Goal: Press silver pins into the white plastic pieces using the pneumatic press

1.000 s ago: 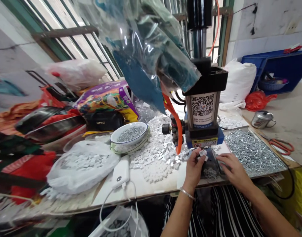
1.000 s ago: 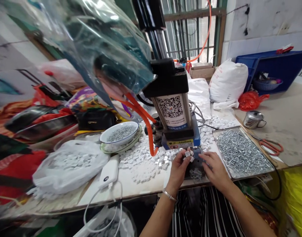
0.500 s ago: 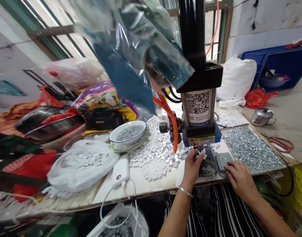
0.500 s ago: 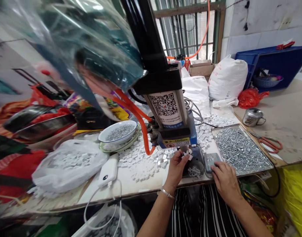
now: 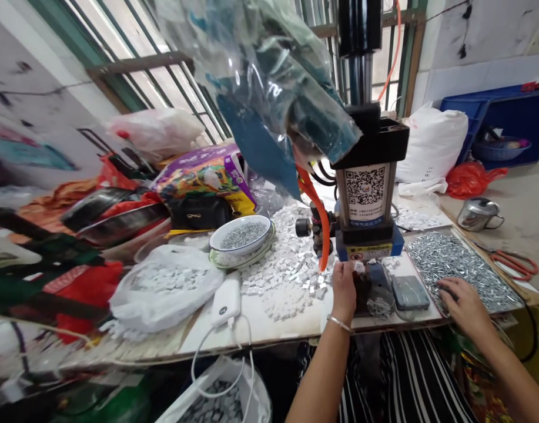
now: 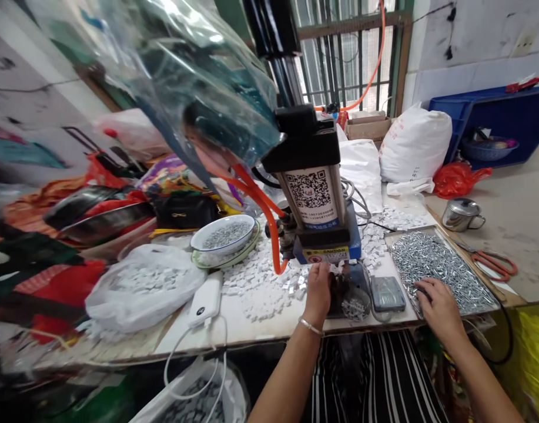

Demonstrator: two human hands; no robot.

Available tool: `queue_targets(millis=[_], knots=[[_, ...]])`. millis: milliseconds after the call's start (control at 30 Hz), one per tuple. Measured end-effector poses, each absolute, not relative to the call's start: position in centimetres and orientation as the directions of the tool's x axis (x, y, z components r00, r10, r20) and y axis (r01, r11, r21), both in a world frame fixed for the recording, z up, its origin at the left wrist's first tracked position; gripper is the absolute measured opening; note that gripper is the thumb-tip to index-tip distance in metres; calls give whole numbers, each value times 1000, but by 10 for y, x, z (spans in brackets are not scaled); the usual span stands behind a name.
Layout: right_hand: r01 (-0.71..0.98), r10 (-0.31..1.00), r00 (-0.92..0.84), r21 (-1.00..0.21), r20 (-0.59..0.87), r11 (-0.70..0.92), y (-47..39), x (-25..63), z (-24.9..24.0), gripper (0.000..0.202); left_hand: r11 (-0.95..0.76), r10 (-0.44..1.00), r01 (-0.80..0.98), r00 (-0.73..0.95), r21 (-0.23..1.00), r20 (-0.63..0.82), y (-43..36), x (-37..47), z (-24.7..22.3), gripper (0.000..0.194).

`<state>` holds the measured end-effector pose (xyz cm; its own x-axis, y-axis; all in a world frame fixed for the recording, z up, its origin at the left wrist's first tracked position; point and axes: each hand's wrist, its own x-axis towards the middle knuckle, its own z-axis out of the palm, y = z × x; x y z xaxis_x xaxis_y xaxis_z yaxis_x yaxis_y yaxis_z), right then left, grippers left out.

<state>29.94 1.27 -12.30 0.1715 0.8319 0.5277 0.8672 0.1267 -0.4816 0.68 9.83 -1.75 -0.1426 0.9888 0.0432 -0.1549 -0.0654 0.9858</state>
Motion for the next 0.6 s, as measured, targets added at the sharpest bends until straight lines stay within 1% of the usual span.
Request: queue_targets(millis=[67, 167, 233, 267, 300, 367, 400, 433, 467, 533, 567, 600], knots=[[890, 837, 147, -440, 527, 121, 16, 304, -130, 35, -53, 994, -290, -105, 956, 23, 101, 0, -11, 38], [919, 841, 121, -379, 527, 105, 14, 307, -134, 36, -8, 1000, -493, -28, 870, -7, 79, -20, -3, 43], [929, 850, 94, -352, 518, 111, 11, 309, -135, 37, 34, 999, -521, 6, 853, -36, 50, -38, -4, 44], [932, 855, 76, -341, 513, 121, 9, 310, -134, 37, 68, 998, -489, 36, 870, -58, 33, -49, -7, 42], [934, 858, 56, -329, 511, 136, 7, 312, -134, 37, 117, 992, -410, 80, 904, -93, 14, -61, -12, 37], [940, 852, 31, -305, 523, 153, 4, 317, -135, 38, 234, 955, -115, 211, 965, -207, -23, -88, -26, 29], [941, 848, 24, -298, 530, 160, 4, 320, -136, 38, 241, 939, 61, 236, 969, -248, -41, -104, -35, 26], [941, 855, 13, -296, 519, 165, 4, 322, -137, 38, 206, 940, 238, 222, 949, -259, -58, -123, -44, 21], [939, 861, 14, -302, 509, 163, 4, 325, -139, 38, 177, 953, 398, 160, 900, -258, -73, -143, -53, 17], [938, 876, 20, -311, 482, 150, 4, 328, -144, 39, 221, 963, 634, -23, 741, -268, -98, -186, -68, 11], [939, 880, 25, -314, 474, 142, 4, 330, -146, 40, 266, 960, 733, -141, 626, -242, -107, -206, -74, 12], [939, 882, 29, -315, 470, 137, 4, 331, -149, 41, 326, 945, 822, -279, 467, -169, -115, -225, -79, 14]])
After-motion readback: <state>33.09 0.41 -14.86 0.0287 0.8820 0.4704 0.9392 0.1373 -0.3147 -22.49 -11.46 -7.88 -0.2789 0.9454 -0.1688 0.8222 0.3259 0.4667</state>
